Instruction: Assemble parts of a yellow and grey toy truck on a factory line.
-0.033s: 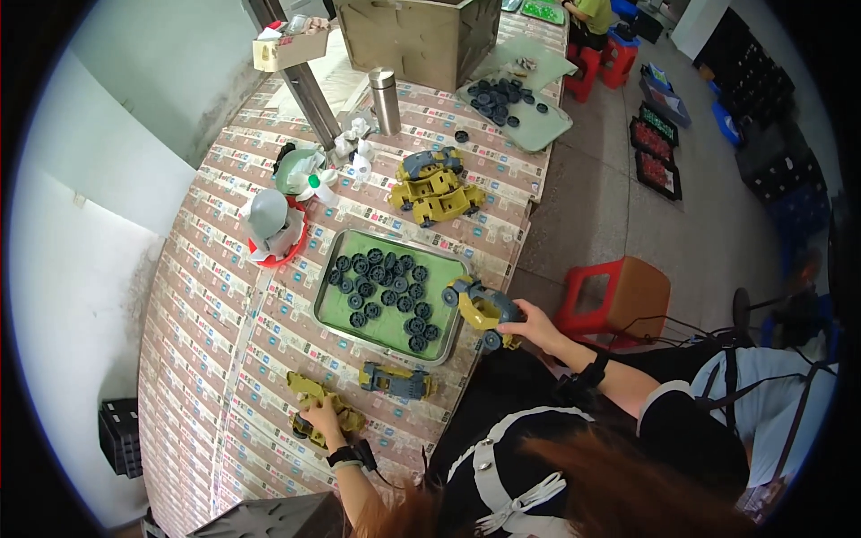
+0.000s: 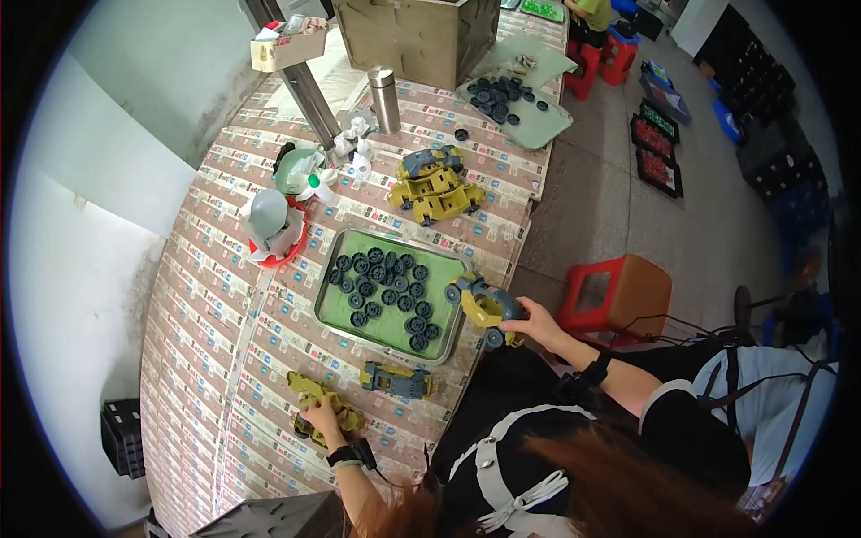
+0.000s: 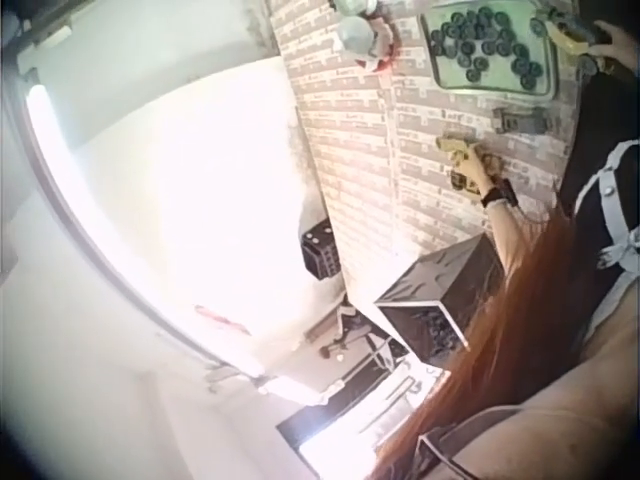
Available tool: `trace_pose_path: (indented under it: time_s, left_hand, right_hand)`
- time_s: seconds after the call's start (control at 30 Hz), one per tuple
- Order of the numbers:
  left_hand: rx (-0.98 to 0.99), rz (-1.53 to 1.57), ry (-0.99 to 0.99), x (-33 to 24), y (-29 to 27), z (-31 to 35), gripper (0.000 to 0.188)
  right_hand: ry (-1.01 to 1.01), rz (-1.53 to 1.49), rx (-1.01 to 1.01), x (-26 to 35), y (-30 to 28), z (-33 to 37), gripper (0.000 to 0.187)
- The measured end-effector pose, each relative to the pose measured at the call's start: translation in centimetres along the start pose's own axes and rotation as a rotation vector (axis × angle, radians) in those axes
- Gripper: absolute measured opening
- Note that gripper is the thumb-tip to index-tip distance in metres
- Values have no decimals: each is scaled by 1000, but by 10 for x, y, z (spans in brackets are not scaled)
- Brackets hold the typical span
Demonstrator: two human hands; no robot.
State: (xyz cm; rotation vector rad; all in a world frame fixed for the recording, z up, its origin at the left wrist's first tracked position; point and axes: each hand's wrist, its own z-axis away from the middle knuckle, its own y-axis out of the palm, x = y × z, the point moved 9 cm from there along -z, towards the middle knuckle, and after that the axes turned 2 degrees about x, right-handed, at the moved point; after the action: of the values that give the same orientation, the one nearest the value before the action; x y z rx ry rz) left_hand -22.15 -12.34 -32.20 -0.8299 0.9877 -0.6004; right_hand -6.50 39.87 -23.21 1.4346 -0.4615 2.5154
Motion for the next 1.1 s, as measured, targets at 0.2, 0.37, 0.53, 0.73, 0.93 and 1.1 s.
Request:
trace_pose_path:
  time_s: [0.2,0.37,0.53,0.73,0.93,1.1]
  left_hand:
    - [-235,319,98,-56,-68,-1,37]
    - [260,605,398,-245,-40,55,19]
    - [1199,839,237,-396,92,149,26]
    - [1180,791,426,-523,237,173,18]
    - [471,210,736,-564,350,105,38]
    - [296,107,745,-567,328,98,48]
  right_hand:
    - [-12,-200,-131,3,-30,-9,52]
    - [-42,-376,-286,-11,-67,-33,40]
    - [-3,-506,-406,-21,-107,-32,43]
    - [48,-598,-629,-49,-154,-13,42]
    - [-73,-573,-770,-32,-181,-4,44]
    - [-428,-267,-598,83,-255,-85,54]
